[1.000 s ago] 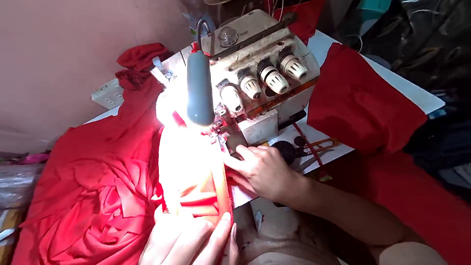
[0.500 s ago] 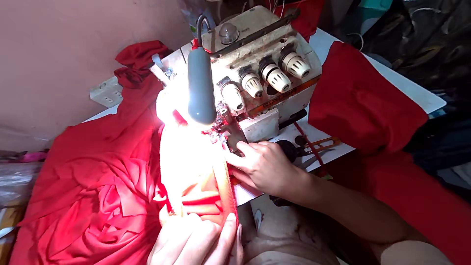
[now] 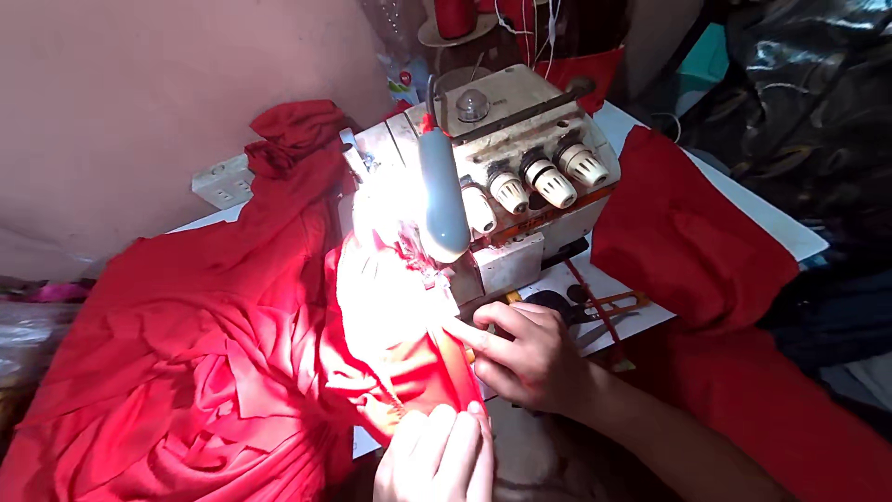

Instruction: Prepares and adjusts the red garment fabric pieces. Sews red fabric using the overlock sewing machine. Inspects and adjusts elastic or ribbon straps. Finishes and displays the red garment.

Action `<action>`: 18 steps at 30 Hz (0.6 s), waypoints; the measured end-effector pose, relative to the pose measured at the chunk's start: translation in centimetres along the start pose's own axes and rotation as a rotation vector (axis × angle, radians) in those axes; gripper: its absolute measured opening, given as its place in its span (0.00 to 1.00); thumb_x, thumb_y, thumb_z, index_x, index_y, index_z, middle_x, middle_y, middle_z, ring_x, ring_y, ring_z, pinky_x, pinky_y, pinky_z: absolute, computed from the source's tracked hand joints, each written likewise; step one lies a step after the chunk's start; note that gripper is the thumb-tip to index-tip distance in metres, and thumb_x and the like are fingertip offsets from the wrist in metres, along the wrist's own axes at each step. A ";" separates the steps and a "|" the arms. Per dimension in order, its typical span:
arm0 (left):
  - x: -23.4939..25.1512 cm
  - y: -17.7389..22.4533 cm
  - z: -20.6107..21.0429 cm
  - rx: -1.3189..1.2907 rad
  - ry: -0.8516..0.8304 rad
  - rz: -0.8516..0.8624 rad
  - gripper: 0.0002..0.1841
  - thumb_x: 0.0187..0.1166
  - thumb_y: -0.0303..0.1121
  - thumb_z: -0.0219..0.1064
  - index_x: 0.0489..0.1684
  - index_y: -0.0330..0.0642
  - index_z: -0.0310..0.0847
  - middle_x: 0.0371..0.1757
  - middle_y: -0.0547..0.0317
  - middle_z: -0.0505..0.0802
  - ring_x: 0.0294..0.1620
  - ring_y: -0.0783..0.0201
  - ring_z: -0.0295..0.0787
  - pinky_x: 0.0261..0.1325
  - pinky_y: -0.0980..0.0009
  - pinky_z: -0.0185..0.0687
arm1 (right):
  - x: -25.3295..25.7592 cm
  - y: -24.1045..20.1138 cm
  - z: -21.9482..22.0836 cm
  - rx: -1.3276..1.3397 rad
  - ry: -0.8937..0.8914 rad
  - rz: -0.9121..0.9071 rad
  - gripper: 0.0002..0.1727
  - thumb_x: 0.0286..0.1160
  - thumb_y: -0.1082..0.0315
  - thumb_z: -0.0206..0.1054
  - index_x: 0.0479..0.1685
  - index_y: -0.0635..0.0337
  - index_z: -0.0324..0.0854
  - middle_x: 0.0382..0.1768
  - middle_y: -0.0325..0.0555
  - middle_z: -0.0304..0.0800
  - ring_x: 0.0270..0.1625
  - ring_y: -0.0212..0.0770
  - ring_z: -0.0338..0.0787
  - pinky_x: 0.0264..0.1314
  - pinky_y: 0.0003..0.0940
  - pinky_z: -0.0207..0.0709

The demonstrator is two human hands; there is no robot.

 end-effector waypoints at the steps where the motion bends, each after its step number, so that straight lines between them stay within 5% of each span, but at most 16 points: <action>1: 0.2 -0.1 0.1 0.014 0.014 -0.015 0.10 0.76 0.28 0.66 0.30 0.40 0.95 0.24 0.58 0.89 0.27 0.60 0.79 0.35 0.68 0.68 | 0.0 0.0 0.1 0.004 -0.004 -0.003 0.18 0.77 0.64 0.59 0.53 0.52 0.94 0.32 0.46 0.90 0.27 0.37 0.82 0.27 0.28 0.71; 11: 2.6 -3.0 1.5 0.121 0.200 -0.065 0.12 0.74 0.29 0.61 0.20 0.40 0.86 0.18 0.57 0.85 0.20 0.59 0.83 0.21 0.67 0.72 | 0.3 0.7 0.8 0.220 0.024 0.015 0.10 0.79 0.68 0.65 0.44 0.57 0.93 0.37 0.50 0.88 0.36 0.33 0.86 0.37 0.20 0.77; 16: 2.9 -8.3 -0.2 0.078 -0.015 -0.125 0.23 0.80 0.50 0.55 0.32 0.44 0.92 0.29 0.51 0.93 0.33 0.48 0.92 0.31 0.50 0.82 | 1.4 1.3 1.2 0.236 0.056 0.086 0.10 0.79 0.66 0.67 0.40 0.58 0.94 0.36 0.50 0.87 0.35 0.31 0.84 0.36 0.18 0.77; 18: 2.8 -11.5 -1.1 0.020 -0.053 -0.151 0.26 0.76 0.56 0.58 0.22 0.42 0.87 0.21 0.52 0.88 0.27 0.49 0.88 0.29 0.50 0.79 | 1.5 1.4 1.4 0.229 0.053 0.116 0.10 0.77 0.66 0.67 0.39 0.59 0.94 0.37 0.51 0.87 0.36 0.32 0.85 0.37 0.19 0.78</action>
Point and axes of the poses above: each hand's wrist, its own x-axis towards the middle knuckle, its own z-axis out of the palm, y = z × x, the point moved 6 cm from there along x, towards the middle knuckle
